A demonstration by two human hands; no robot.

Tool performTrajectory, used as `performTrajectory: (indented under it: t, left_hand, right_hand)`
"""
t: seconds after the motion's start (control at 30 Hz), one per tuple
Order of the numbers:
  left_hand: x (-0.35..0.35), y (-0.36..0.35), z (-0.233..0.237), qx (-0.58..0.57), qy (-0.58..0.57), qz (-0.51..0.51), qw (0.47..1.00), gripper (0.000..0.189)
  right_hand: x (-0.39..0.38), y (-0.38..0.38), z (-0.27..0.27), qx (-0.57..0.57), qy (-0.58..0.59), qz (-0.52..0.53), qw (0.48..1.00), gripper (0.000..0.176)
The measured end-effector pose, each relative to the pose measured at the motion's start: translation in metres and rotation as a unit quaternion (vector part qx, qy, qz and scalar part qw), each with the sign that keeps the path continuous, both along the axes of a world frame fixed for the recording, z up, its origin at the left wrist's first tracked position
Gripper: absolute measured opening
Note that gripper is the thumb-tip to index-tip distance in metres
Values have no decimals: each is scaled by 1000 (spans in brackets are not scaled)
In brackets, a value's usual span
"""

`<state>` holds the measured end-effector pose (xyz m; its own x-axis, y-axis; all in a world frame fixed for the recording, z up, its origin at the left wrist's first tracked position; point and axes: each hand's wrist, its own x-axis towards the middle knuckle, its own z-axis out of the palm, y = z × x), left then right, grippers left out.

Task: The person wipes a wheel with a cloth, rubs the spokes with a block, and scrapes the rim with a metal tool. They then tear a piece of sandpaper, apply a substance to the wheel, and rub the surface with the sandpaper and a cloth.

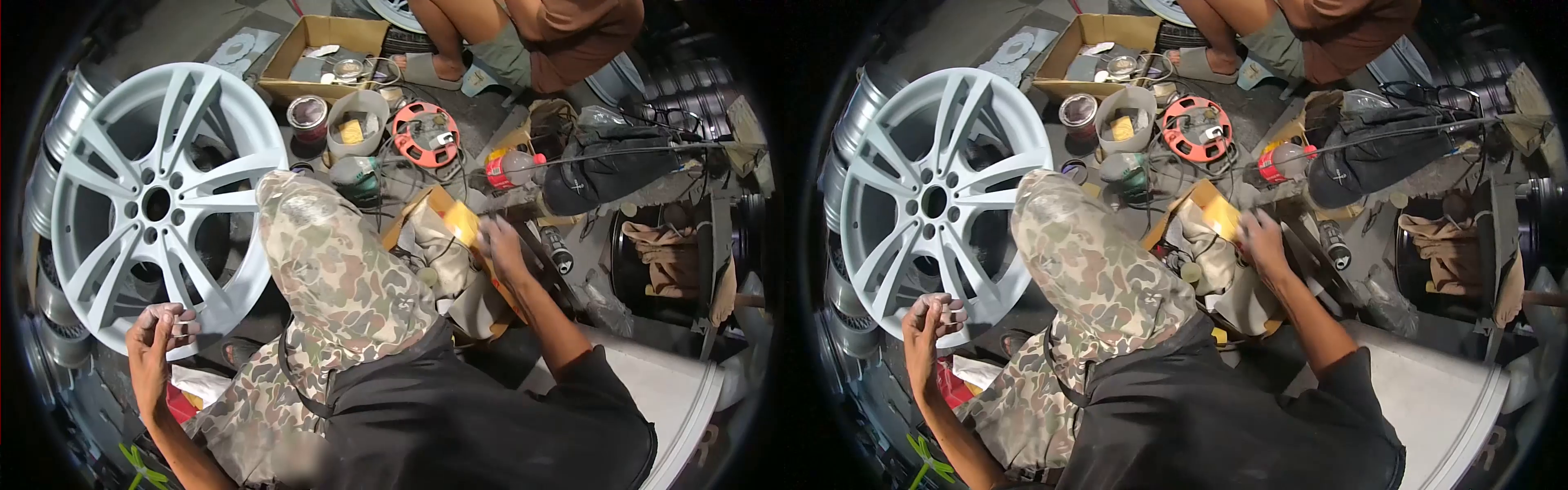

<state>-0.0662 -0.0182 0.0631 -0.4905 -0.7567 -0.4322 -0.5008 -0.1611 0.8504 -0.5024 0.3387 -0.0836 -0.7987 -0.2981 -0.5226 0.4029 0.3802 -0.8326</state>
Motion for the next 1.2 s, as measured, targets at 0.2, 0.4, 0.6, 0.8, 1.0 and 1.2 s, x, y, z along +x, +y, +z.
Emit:
performTrajectory:
  t: [0.2,0.4,0.6,0.8,1.0,1.2]
  left_hand:
    - [-22,5,-8,77,-22,-119,990,34]
    - [-37,21,-21,134,-43,-182,973,24]
    - [-24,52,-65,-1,-146,-380,913,32]
    - [-31,86,-155,14,-334,-384,861,43]
    - [-67,104,-252,32,-243,-401,883,44]
    - [-91,100,-306,17,-256,-343,904,34]
  right_hand:
    - [-5,132,-75,117,-55,-119,985,23]
    - [-51,252,-213,184,-133,-126,966,46]
    - [-69,161,-241,156,-179,-49,970,61]
    - [-82,114,-227,209,-145,-17,967,62]
    - [-68,130,-168,309,-65,-50,948,63]
    - [-67,220,-202,415,163,28,895,45]
